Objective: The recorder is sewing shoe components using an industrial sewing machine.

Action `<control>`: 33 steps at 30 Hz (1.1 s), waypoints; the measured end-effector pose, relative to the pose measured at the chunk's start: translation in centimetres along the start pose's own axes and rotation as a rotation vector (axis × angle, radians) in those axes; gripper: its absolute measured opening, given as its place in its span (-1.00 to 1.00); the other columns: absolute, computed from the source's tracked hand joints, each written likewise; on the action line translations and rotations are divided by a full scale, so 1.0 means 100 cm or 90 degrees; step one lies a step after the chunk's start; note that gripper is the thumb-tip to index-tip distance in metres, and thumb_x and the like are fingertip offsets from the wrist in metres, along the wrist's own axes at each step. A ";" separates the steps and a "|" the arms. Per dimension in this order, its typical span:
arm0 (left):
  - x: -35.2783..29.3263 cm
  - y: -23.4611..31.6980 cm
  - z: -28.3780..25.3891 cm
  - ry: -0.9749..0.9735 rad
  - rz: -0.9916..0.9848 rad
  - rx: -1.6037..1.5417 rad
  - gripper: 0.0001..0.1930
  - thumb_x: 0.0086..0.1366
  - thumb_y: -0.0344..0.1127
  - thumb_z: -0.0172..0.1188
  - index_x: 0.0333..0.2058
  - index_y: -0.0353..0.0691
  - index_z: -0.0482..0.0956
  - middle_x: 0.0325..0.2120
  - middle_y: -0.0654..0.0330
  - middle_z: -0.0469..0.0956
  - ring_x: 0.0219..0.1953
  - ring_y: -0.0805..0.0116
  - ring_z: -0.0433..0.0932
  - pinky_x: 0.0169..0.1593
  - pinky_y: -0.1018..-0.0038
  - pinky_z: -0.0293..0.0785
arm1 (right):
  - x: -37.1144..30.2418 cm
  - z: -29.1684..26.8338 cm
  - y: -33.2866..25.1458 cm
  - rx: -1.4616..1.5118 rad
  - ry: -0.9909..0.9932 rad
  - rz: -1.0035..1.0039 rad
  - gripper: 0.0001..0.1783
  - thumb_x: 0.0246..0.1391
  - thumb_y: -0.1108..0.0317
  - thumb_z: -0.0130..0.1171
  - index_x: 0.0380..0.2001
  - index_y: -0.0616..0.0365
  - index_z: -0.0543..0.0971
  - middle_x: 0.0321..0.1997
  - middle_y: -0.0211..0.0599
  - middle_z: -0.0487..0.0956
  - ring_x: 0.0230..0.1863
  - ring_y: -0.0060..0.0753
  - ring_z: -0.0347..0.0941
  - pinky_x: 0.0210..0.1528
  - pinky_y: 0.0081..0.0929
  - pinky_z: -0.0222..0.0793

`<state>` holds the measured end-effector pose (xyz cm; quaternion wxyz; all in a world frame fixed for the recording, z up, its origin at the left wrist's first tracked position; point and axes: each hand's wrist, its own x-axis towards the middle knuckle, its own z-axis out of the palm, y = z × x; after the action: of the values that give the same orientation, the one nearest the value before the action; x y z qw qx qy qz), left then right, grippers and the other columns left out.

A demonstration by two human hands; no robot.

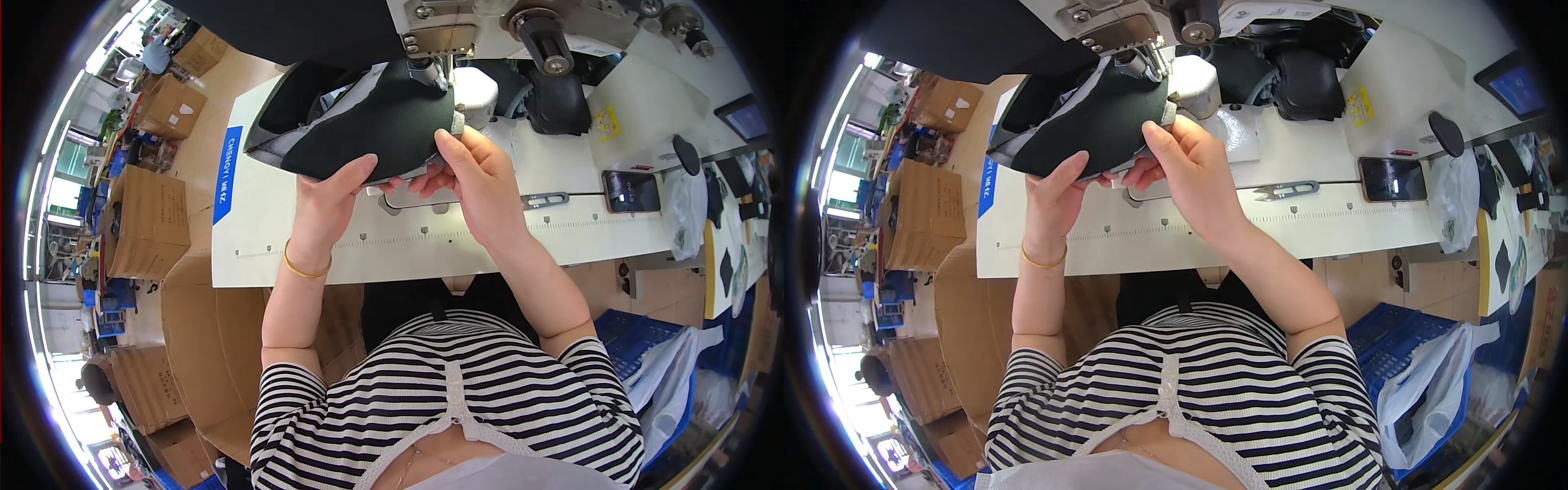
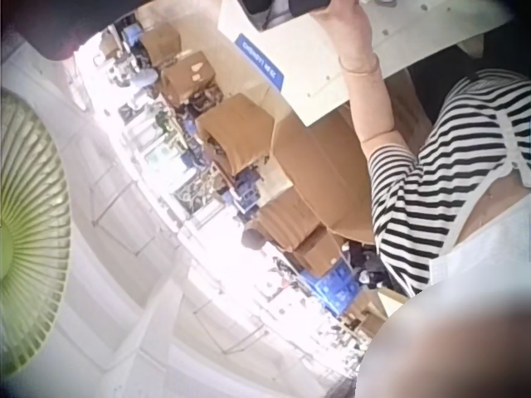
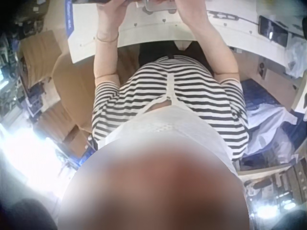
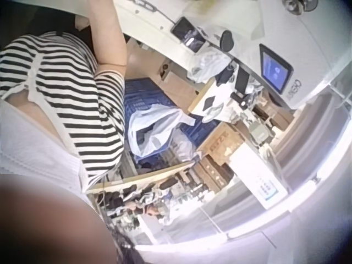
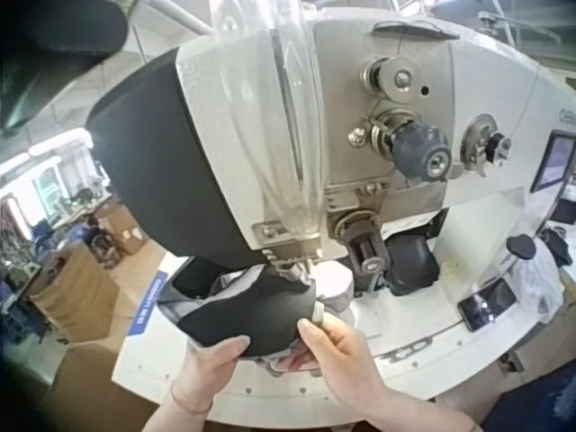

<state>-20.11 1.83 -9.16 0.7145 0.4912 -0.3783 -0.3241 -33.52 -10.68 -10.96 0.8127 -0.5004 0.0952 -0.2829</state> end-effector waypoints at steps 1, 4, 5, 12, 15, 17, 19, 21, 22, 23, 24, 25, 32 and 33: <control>0.000 0.000 0.002 0.004 0.008 0.012 -0.70 0.20 -0.52 0.03 -0.06 -0.41 0.41 -0.26 0.04 0.57 -0.38 0.26 0.59 -0.40 0.44 0.54 | 0.000 -0.001 0.000 0.000 0.007 0.001 -0.71 0.28 0.25 -0.09 -0.31 0.30 0.46 -0.38 -0.21 0.56 -0.43 -0.44 0.53 -0.35 -0.56 0.46; 0.003 -0.002 0.008 0.015 0.037 0.035 -0.74 0.23 -0.51 0.03 -0.09 -0.39 0.44 -0.27 0.05 0.58 -0.38 0.28 0.58 -0.38 0.47 0.51 | 0.002 -0.002 -0.001 -0.016 0.001 -0.009 -0.72 0.28 0.26 -0.09 -0.32 0.29 0.46 -0.38 -0.21 0.55 -0.42 -0.44 0.54 -0.36 -0.56 0.46; 0.004 -0.003 0.010 0.020 0.060 0.044 -0.75 0.23 -0.50 0.03 -0.10 -0.38 0.45 -0.27 0.06 0.58 -0.38 0.30 0.58 -0.38 0.48 0.50 | 0.003 -0.002 -0.001 -0.020 0.003 -0.013 -0.72 0.28 0.26 -0.09 -0.32 0.29 0.46 -0.38 -0.20 0.56 -0.43 -0.46 0.53 -0.36 -0.56 0.45; 0.009 -0.012 0.015 0.081 0.088 0.053 -0.76 0.23 -0.52 0.07 -0.11 -0.37 0.47 -0.25 0.12 0.58 -0.30 0.39 0.56 -0.31 0.52 0.47 | 0.005 -0.003 -0.002 -0.051 -0.019 -0.018 -0.70 0.30 0.26 -0.14 -0.33 0.28 0.46 -0.41 -0.15 0.61 -0.48 -0.53 0.49 -0.38 -0.60 0.44; 0.012 -0.017 0.016 0.105 0.139 0.141 -0.76 0.22 -0.55 0.09 -0.11 -0.36 0.48 -0.22 0.13 0.57 -0.22 0.41 0.54 -0.19 0.53 0.47 | 0.008 -0.003 -0.002 -0.046 -0.007 -0.013 -0.68 0.31 0.24 -0.16 -0.34 0.27 0.46 -0.42 -0.14 0.61 -0.49 -0.53 0.49 -0.37 -0.60 0.44; 0.015 -0.020 0.017 0.112 0.172 0.124 -0.71 0.17 -0.53 0.15 -0.10 -0.37 0.52 -0.19 0.17 0.56 -0.14 0.42 0.50 0.00 0.49 0.40 | 0.010 -0.004 -0.002 -0.038 -0.004 -0.012 -0.67 0.32 0.24 -0.17 -0.34 0.27 0.46 -0.41 -0.13 0.60 -0.49 -0.52 0.49 -0.37 -0.60 0.45; 0.017 -0.023 0.020 0.123 0.183 0.140 -0.72 0.17 -0.52 0.15 -0.11 -0.37 0.53 -0.19 0.18 0.57 -0.15 0.44 0.50 -0.02 0.50 0.41 | 0.012 -0.005 -0.001 -0.028 0.000 -0.012 -0.67 0.32 0.24 -0.18 -0.35 0.27 0.46 -0.41 -0.13 0.60 -0.49 -0.52 0.49 -0.37 -0.59 0.45; 0.020 -0.025 0.023 0.133 0.200 0.157 -0.73 0.18 -0.51 0.16 -0.11 -0.37 0.53 -0.20 0.19 0.57 -0.17 0.45 0.50 -0.04 0.51 0.42 | 0.013 -0.006 0.000 -0.015 -0.007 -0.026 -0.66 0.32 0.24 -0.20 -0.35 0.28 0.46 -0.41 -0.11 0.60 -0.48 -0.49 0.50 -0.37 -0.59 0.46; 0.020 -0.025 0.025 0.121 0.204 0.159 -0.73 0.20 -0.54 0.13 -0.09 -0.39 0.51 -0.17 0.15 0.56 -0.14 0.44 0.51 -0.01 0.50 0.41 | 0.013 -0.007 0.000 -0.016 -0.005 -0.027 -0.66 0.32 0.24 -0.20 -0.35 0.28 0.46 -0.41 -0.11 0.60 -0.48 -0.49 0.50 -0.37 -0.59 0.46; 0.021 -0.026 0.027 0.119 0.212 0.165 -0.72 0.21 -0.56 0.10 -0.08 -0.42 0.49 -0.14 0.11 0.55 -0.12 0.42 0.51 0.03 0.49 0.40 | 0.014 -0.008 0.001 -0.008 -0.005 -0.029 -0.65 0.32 0.25 -0.20 -0.36 0.28 0.46 -0.41 -0.10 0.60 -0.47 -0.48 0.51 -0.37 -0.58 0.46; 0.020 -0.026 0.028 0.111 0.206 0.165 -0.72 0.21 -0.56 0.10 -0.08 -0.42 0.49 -0.14 0.11 0.55 -0.12 0.42 0.51 0.03 0.49 0.40 | 0.014 -0.009 0.001 0.003 -0.007 -0.029 -0.65 0.32 0.25 -0.20 -0.37 0.28 0.47 -0.41 -0.09 0.59 -0.47 -0.46 0.52 -0.37 -0.57 0.46; 0.019 -0.028 0.031 0.128 0.205 0.175 -0.74 0.22 -0.55 0.10 -0.09 -0.42 0.49 -0.14 0.11 0.55 -0.13 0.43 0.51 0.01 0.49 0.41 | 0.014 -0.010 0.001 0.005 -0.006 -0.030 -0.65 0.32 0.25 -0.20 -0.37 0.28 0.47 -0.41 -0.09 0.59 -0.47 -0.46 0.52 -0.37 -0.57 0.46; 0.014 -0.039 0.061 0.220 0.242 0.160 -0.87 0.30 -0.45 0.06 -0.21 -0.36 0.50 -0.34 0.25 0.54 -0.34 0.57 0.46 -0.30 0.62 0.45 | 0.015 -0.014 0.003 0.046 0.001 -0.031 -0.68 0.31 0.26 -0.16 -0.37 0.26 0.48 -0.43 -0.18 0.57 -0.46 -0.45 0.52 -0.40 -0.56 0.45; 0.014 -0.041 0.068 0.237 0.272 0.189 -0.84 0.33 -0.40 0.06 -0.19 -0.37 0.49 -0.34 0.26 0.54 -0.37 0.55 0.47 -0.33 0.62 0.45 | 0.015 -0.014 0.004 0.046 0.002 -0.022 -0.69 0.31 0.26 -0.15 -0.36 0.25 0.48 -0.42 -0.21 0.56 -0.46 -0.45 0.52 -0.40 -0.56 0.45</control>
<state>-25.57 -3.72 -11.12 0.7438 0.5506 -0.3787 -0.0124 -32.79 -12.41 -11.76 0.8249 -0.4719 0.0778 -0.3012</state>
